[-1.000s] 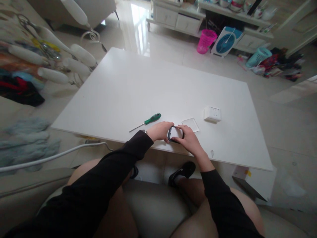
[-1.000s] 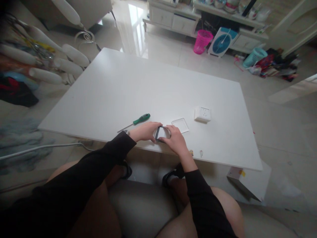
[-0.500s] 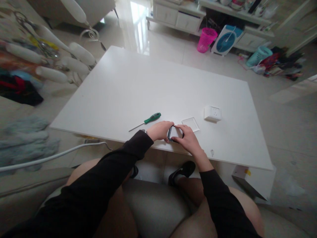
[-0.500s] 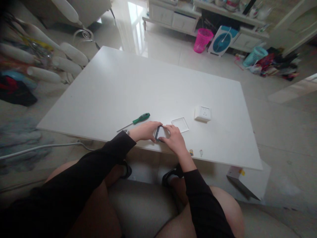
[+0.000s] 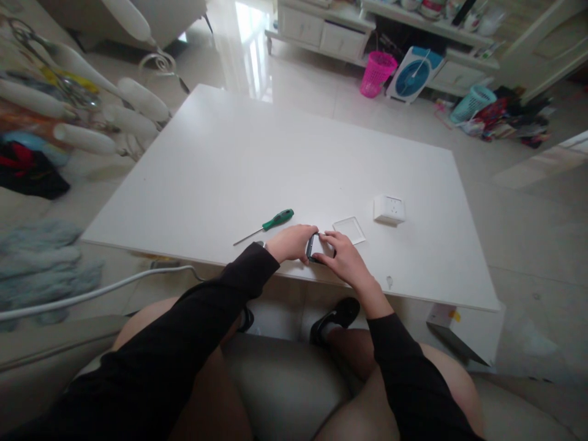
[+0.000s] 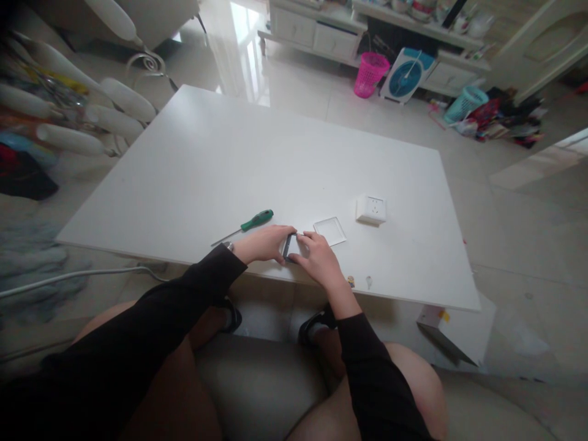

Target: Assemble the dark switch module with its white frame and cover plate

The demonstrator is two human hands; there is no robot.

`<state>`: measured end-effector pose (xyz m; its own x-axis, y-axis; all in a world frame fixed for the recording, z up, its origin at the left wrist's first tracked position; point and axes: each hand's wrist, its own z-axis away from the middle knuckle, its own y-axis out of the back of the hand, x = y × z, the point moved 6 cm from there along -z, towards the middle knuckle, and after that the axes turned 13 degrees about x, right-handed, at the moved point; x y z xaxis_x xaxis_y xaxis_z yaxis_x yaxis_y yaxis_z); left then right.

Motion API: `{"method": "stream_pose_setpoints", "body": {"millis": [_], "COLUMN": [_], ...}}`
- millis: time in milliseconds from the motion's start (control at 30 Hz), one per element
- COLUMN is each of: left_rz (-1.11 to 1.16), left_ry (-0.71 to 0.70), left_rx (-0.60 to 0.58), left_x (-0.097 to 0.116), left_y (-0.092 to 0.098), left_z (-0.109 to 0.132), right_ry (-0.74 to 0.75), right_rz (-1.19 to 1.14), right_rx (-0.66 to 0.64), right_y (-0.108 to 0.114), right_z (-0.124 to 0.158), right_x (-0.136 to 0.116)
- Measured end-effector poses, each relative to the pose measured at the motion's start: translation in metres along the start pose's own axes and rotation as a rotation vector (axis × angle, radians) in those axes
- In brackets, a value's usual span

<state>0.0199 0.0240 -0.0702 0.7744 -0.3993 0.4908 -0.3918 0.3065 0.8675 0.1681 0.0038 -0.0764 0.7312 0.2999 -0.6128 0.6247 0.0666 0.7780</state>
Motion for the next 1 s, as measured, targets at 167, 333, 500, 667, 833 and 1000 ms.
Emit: {"method": "stream_pose_setpoints", "body": {"millis": [167, 333, 500, 667, 833, 1000], "left_rz": [-0.003, -0.005, 0.004, 0.018, 0.058, 0.093], "left_ry": [0.001, -0.006, 0.004, -0.001, -0.042, -0.076], "left_rx": [-0.002, 0.008, -0.006, 0.003, 0.014, 0.032], "left_x": [0.0, 0.001, 0.0, -0.003, 0.001, 0.007], "left_y": [0.0, 0.001, 0.0, -0.002, 0.001, 0.006], "left_z": [0.0, 0.001, 0.001, 0.001, 0.004, 0.006], "right_ry": [-0.017, -0.032, -0.023, -0.055, -0.098, -0.114], "right_rz": [0.016, 0.008, -0.006, -0.118, -0.081, -0.033], "right_rx": [-0.006, 0.014, 0.011, 0.036, 0.035, -0.025], "right_y": [-0.002, -0.003, -0.004, 0.01, 0.031, 0.03], "right_z": [0.0, 0.0, 0.001, -0.002, -0.005, -0.003], "right_x": [0.001, 0.0, -0.001, 0.003, 0.01, 0.009]}}
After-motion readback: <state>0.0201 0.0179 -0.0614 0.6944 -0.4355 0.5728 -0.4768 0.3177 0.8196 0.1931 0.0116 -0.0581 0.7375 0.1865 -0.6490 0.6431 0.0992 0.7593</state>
